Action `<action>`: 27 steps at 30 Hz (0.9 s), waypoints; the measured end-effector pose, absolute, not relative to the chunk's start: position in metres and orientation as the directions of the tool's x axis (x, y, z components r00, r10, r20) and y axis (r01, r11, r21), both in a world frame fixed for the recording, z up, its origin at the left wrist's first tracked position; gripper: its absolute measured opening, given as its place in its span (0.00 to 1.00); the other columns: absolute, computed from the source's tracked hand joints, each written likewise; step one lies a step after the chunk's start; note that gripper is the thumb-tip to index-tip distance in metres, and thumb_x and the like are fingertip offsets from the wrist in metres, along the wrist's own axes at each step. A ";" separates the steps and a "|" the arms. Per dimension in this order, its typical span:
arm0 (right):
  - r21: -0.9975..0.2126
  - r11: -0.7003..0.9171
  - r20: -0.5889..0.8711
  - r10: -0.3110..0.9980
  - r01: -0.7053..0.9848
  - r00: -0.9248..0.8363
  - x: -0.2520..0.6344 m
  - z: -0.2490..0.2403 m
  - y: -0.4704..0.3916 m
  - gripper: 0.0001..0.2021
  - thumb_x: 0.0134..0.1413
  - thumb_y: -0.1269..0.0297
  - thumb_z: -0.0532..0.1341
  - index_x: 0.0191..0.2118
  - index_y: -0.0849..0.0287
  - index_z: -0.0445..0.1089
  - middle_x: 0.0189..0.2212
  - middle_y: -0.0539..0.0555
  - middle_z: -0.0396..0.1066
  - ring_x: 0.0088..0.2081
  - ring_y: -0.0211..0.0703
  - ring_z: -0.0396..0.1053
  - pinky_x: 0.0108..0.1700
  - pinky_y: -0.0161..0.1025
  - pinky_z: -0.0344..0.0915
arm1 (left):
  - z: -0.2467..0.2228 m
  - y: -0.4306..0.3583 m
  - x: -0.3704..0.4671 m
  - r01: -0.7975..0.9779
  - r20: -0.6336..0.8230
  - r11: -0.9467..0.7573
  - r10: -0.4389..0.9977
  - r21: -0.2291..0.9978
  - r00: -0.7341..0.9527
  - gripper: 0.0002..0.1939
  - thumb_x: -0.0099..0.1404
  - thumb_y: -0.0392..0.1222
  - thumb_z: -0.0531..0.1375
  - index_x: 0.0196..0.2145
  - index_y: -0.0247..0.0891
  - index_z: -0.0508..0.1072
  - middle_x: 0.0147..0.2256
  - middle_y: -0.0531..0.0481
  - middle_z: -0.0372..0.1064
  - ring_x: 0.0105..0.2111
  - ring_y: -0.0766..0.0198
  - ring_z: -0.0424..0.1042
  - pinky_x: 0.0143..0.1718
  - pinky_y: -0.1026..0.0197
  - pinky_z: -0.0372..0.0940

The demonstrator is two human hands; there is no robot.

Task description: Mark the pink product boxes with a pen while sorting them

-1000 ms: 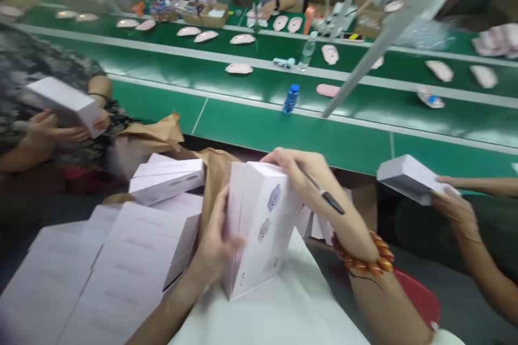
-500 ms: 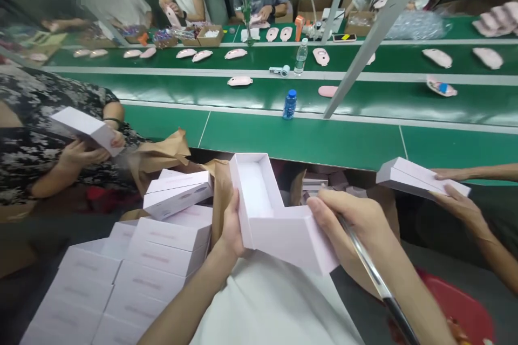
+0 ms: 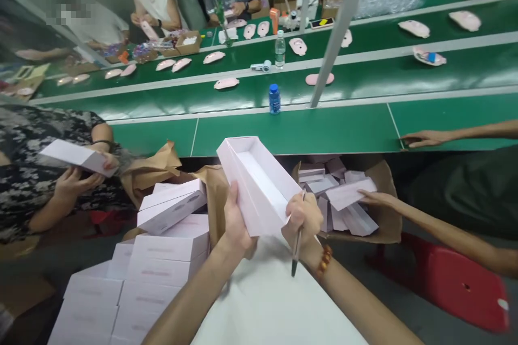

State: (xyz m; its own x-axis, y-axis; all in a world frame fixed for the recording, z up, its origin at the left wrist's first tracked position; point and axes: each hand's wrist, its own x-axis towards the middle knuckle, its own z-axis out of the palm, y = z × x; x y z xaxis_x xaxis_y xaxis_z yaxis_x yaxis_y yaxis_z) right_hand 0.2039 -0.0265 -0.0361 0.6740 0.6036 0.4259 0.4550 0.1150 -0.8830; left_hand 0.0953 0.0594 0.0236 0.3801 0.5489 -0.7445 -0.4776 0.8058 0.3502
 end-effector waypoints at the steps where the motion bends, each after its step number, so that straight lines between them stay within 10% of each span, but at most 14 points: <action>1: -0.886 0.106 0.428 0.564 0.452 0.706 0.201 -0.041 -0.026 0.38 0.89 0.34 0.43 0.25 0.50 0.56 0.20 0.48 0.56 0.24 0.44 0.55 0.35 0.47 0.56 | 0.023 0.054 0.097 -0.454 -0.760 0.817 0.535 0.355 0.369 0.39 0.78 0.70 0.69 0.71 0.37 0.82 0.58 0.36 0.91 0.63 0.33 0.89 0.69 0.37 0.83; 7: -0.953 -0.020 0.220 0.642 0.303 0.734 0.204 -0.046 -0.031 0.32 0.84 0.36 0.60 0.27 0.50 0.70 0.23 0.51 0.69 0.29 0.47 0.70 0.39 0.47 0.74 | 0.006 0.055 0.087 -0.404 -0.847 0.848 0.465 0.343 0.258 0.34 0.88 0.64 0.58 0.73 0.34 0.80 0.56 0.36 0.92 0.65 0.40 0.88 0.71 0.44 0.81; 11: -0.976 -0.186 -0.069 0.754 0.113 0.654 0.239 -0.059 -0.033 0.20 0.79 0.41 0.67 0.50 0.53 0.87 0.44 0.59 0.89 0.50 0.55 0.86 0.54 0.50 0.84 | -0.014 0.066 0.084 -0.283 -0.782 0.810 0.578 0.514 0.233 0.27 0.87 0.60 0.62 0.68 0.37 0.83 0.63 0.37 0.89 0.71 0.42 0.84 0.76 0.46 0.77; 14: -0.947 -0.318 -0.248 0.805 0.039 0.539 0.274 -0.086 -0.047 0.23 0.69 0.37 0.74 0.44 0.56 0.87 0.42 0.59 0.89 0.45 0.57 0.86 0.47 0.48 0.83 | -0.033 0.064 0.095 -0.016 -0.732 0.788 0.579 0.616 0.358 0.26 0.82 0.63 0.69 0.61 0.40 0.87 0.65 0.37 0.88 0.75 0.40 0.80 0.80 0.44 0.72; 20: -0.767 -0.640 -0.542 0.618 -0.035 0.570 0.334 -0.149 -0.087 0.19 0.75 0.46 0.77 0.46 0.59 0.83 0.43 0.55 0.85 0.45 0.49 0.83 0.54 0.49 0.83 | -0.061 0.059 0.108 0.228 -0.748 0.732 0.532 0.642 0.396 0.25 0.65 0.46 0.82 0.58 0.45 0.88 0.60 0.40 0.91 0.63 0.44 0.86 0.79 0.40 0.70; 27: -0.637 -0.735 -0.693 0.413 -0.232 0.591 0.348 -0.195 -0.091 0.19 0.81 0.49 0.73 0.61 0.59 0.81 0.54 0.57 0.83 0.47 0.45 0.84 0.49 0.45 0.86 | -0.058 0.059 0.055 0.311 -0.734 0.666 0.640 0.678 0.228 0.19 0.59 0.53 0.78 0.43 0.42 0.85 0.48 0.38 0.91 0.48 0.49 0.87 0.65 0.46 0.77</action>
